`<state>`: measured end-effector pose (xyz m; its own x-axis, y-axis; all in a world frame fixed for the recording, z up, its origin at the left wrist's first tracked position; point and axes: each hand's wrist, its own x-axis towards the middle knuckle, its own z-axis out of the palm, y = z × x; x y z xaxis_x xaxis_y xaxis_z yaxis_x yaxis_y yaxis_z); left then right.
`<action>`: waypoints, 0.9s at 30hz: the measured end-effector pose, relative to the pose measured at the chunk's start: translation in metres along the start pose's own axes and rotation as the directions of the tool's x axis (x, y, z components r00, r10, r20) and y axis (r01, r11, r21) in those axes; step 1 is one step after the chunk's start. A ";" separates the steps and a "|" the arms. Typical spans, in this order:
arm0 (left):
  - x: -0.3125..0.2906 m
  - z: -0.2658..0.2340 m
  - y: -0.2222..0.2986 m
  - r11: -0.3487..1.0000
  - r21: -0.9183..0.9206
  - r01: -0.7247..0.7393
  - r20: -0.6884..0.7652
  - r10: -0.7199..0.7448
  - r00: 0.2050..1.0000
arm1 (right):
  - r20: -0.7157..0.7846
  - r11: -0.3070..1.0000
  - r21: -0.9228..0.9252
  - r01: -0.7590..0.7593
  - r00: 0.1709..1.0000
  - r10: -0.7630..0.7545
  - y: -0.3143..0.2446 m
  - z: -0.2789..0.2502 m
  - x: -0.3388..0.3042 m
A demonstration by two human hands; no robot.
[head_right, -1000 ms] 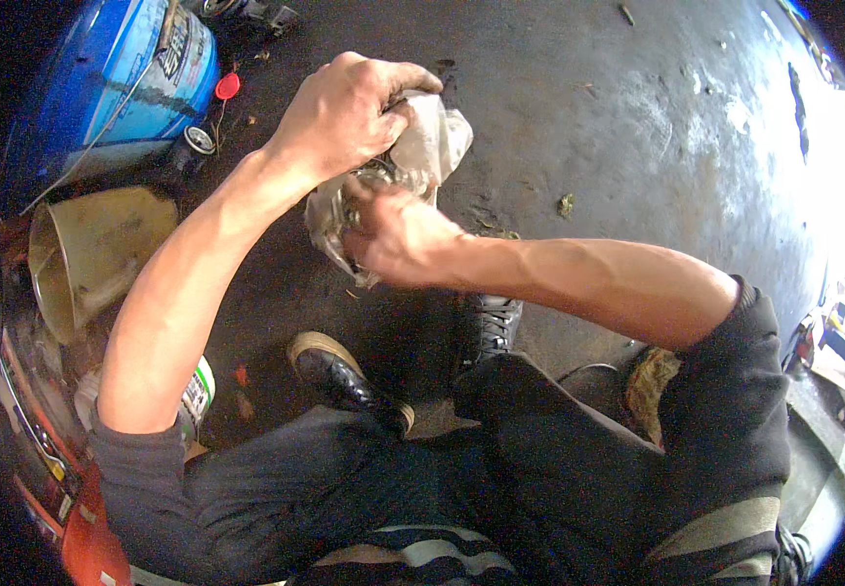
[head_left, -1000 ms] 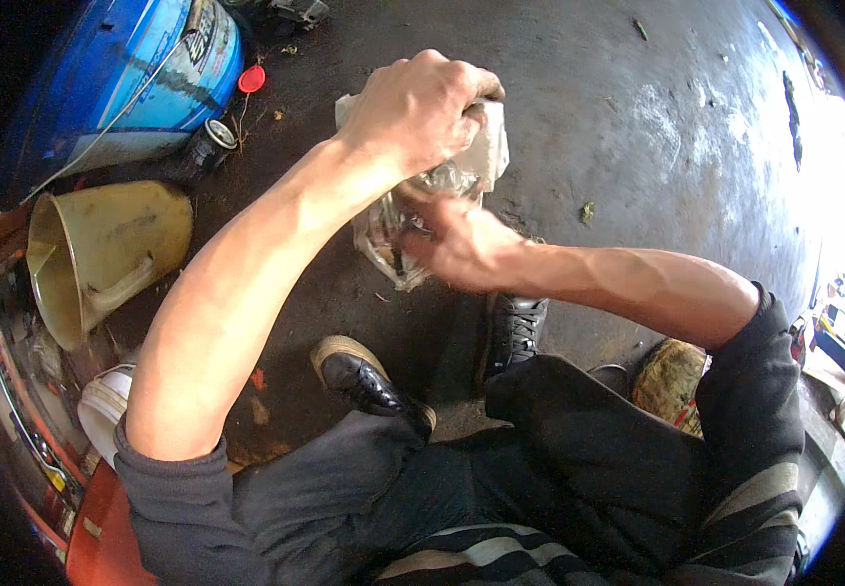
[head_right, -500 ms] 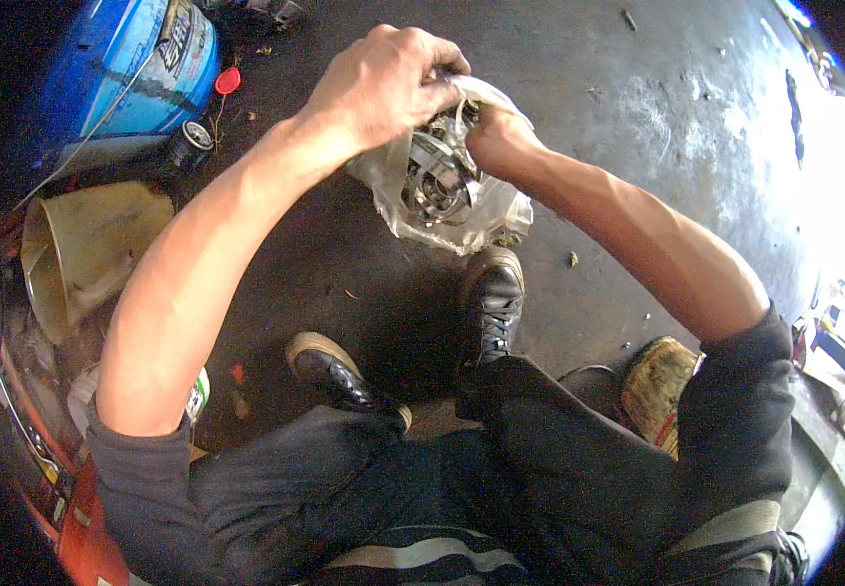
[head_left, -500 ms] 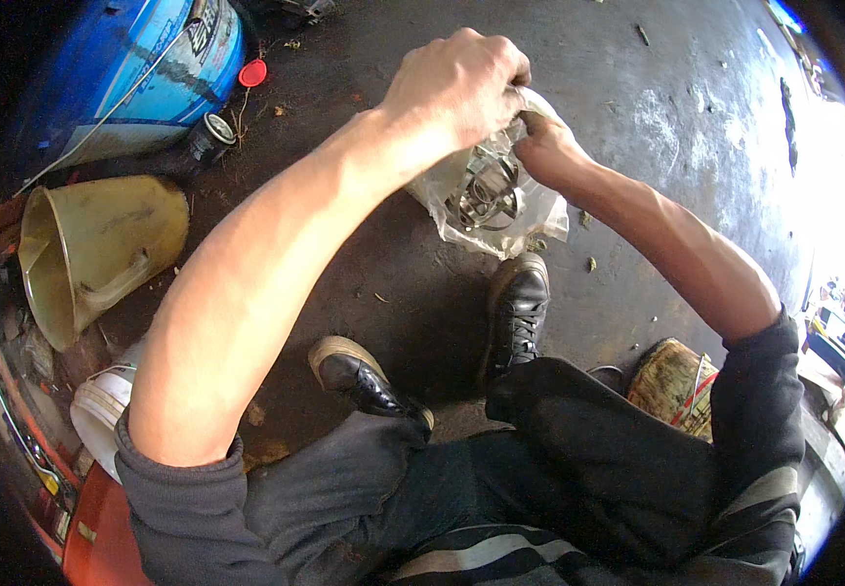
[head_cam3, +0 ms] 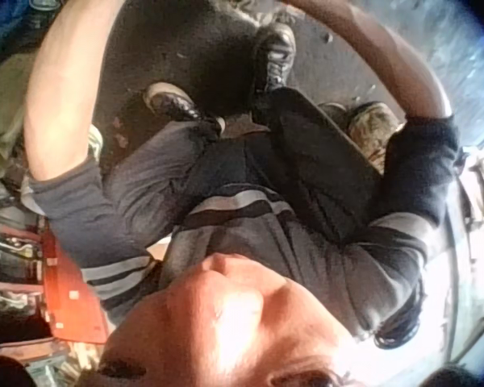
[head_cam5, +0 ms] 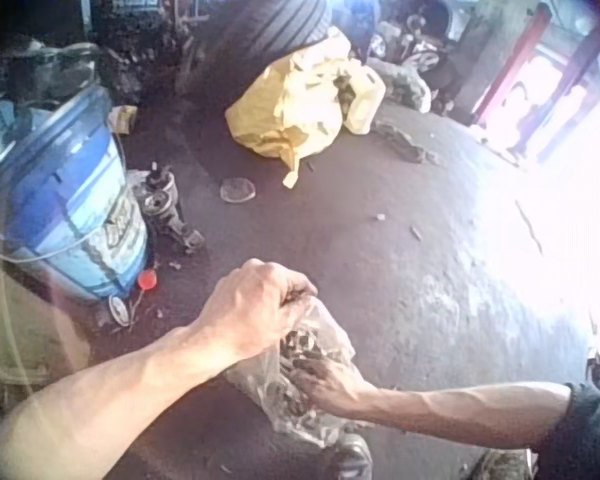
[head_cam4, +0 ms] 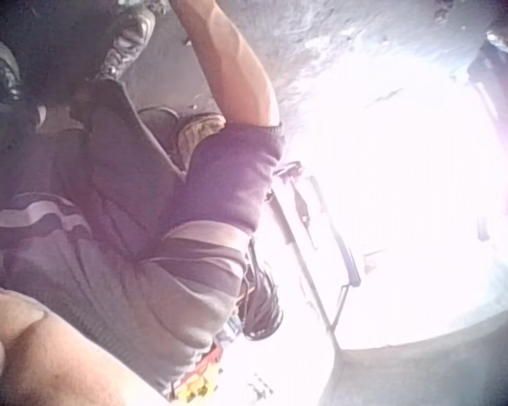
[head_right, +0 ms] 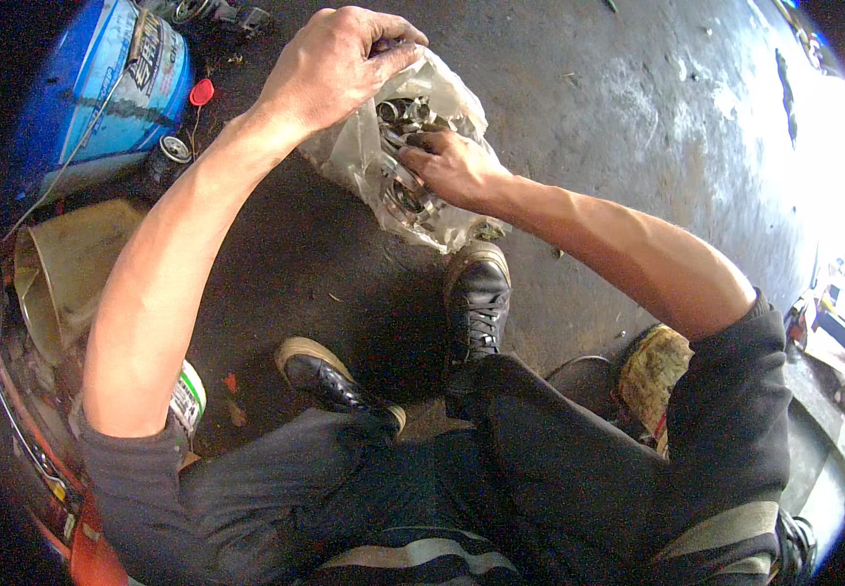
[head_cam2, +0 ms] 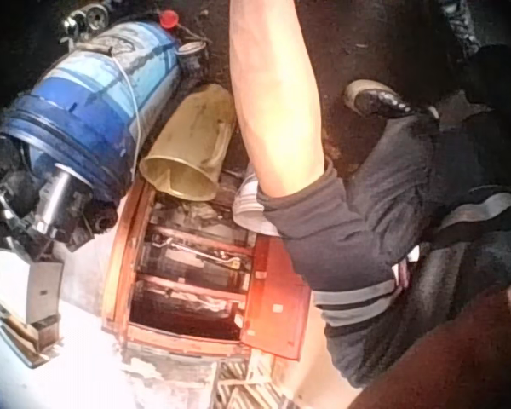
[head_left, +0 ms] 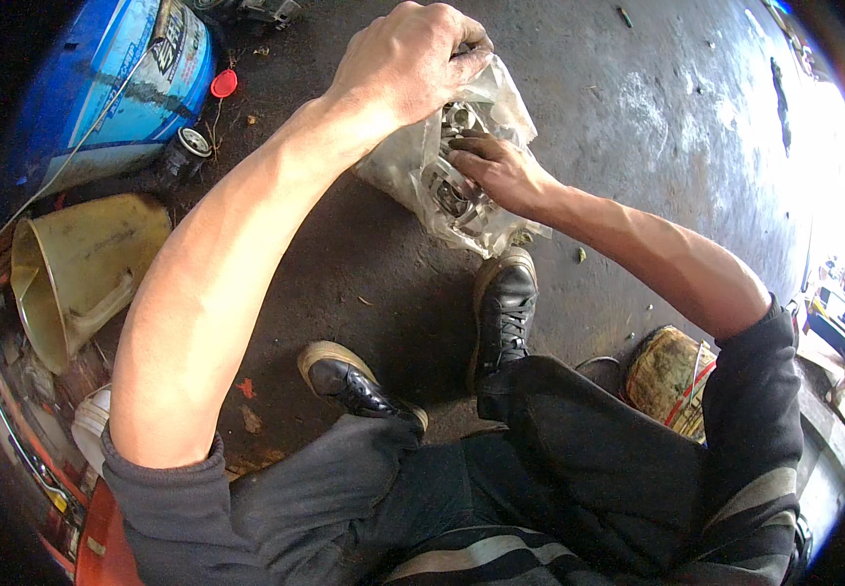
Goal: The person retrieves small metal parts from a plastic bag and places them into a white bucket. They then walk to a tool cart, open a green socket set case, and select a socket to attach to a ratchet handle. The person continues to sort through boxes and tool drawers, handling various small parts and tools.
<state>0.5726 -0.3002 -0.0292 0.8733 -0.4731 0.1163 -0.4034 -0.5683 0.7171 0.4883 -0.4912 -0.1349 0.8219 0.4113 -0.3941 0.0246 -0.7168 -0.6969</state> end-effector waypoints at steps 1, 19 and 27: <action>0.000 -0.001 0.000 1.000 -0.001 0.011 0.020 -0.011 1.000 | 0.022 0.987 0.080 -0.139 0.990 0.138 -0.003 -0.001 -0.001; -0.006 0.000 -0.023 0.993 0.055 -0.103 0.046 0.100 0.994 | -0.203 0.989 0.099 -0.110 0.971 0.128 -0.019 -0.006 0.048; -0.022 -0.007 -0.022 0.983 0.094 -0.157 0.064 0.152 0.986 | 0.154 0.992 -0.126 -0.001 0.988 0.021 -0.044 0.016 -0.017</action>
<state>0.5641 -0.2722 -0.0426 0.7827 -0.5958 0.1799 -0.5597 -0.5474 0.6222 0.4641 -0.4582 -0.1069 0.7248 0.4782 -0.4959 0.0954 -0.7826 -0.6152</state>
